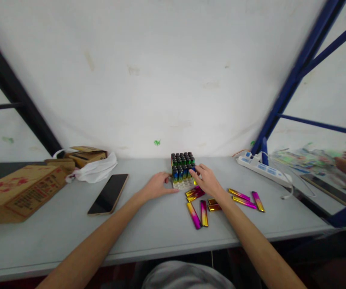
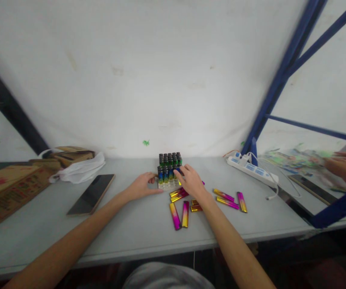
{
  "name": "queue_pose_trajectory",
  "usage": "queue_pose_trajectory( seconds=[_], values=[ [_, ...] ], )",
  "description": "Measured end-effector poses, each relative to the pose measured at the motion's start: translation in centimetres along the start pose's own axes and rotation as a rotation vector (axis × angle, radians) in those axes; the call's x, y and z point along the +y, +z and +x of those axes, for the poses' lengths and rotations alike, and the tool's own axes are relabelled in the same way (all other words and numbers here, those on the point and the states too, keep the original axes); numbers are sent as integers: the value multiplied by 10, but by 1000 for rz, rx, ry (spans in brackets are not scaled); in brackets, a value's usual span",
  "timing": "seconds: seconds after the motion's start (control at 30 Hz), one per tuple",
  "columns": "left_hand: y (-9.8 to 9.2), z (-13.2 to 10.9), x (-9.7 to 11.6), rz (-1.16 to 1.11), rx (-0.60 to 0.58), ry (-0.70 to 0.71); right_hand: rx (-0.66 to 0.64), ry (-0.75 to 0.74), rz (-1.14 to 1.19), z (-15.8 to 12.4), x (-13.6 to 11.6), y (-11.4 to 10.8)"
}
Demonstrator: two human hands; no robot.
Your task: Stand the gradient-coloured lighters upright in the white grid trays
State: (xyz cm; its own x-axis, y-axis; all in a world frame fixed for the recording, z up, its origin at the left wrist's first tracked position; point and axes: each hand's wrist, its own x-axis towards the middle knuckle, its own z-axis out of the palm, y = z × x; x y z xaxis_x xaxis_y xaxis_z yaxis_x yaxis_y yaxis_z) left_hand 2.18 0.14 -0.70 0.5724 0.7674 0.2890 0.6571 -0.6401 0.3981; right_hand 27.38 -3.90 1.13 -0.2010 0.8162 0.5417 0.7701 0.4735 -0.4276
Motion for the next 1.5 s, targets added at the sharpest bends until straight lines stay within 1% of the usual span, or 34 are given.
queue_pose_trajectory(
  seconds=[0.07,0.17,0.23,0.3,0.37,0.43,0.57,0.63,0.7,0.77,0.83,0.87,0.93,1.0,1.03,1.1,1.17,1.27,1.37,1.43,1.5],
  values=[
    [0,0,0,2,-3,-5,-53,21,-66,1,0,2],
    [1,0,-1,5,-3,-7,-97,43,-52,3,0,6],
    [1,1,-1,3,0,-9,-128,35,-37,4,-1,7],
    [1,1,-1,0,3,-10,-196,16,-57,5,-2,8],
    [1,1,-1,-5,7,-6,-261,-12,-124,4,-4,8],
    [1,1,-1,-11,9,1,-293,-24,-226,3,-9,9],
    [1,1,-1,-4,12,11,-303,66,-418,2,-25,11],
    [1,1,-1,11,6,8,-322,94,-434,2,-28,7],
    [1,1,-1,18,2,3,-324,72,-364,1,-25,-3],
    [0,0,-1,12,1,3,-270,66,-254,-2,-15,-21],
    [0,0,-1,-1,2,8,-200,129,-184,-8,-1,-45],
    [0,0,-1,-8,2,9,-186,162,-168,-13,6,-57],
    [-1,0,0,-15,2,3,-238,167,-128,-26,17,-81],
    [-1,0,0,-10,3,-9,-330,125,-83,-41,25,-97],
    [-1,0,0,-5,3,-11,-381,102,-64,-49,28,-102],
    [-1,1,0,5,-1,-6,-467,68,-40,-62,35,-105],
    [-1,1,0,15,-9,-5,-490,63,-25,-72,43,-101],
    [0,0,-2,26,-17,-10,-432,69,16,-78,53,-93],
    [1,0,-3,24,-20,-6,-354,80,116,-75,56,-88],
    [1,0,-4,17,-23,-5,-267,112,206,-69,55,-86],
    [1,1,-4,8,-22,-8,-153,172,330,-58,52,-82]
  ],
)
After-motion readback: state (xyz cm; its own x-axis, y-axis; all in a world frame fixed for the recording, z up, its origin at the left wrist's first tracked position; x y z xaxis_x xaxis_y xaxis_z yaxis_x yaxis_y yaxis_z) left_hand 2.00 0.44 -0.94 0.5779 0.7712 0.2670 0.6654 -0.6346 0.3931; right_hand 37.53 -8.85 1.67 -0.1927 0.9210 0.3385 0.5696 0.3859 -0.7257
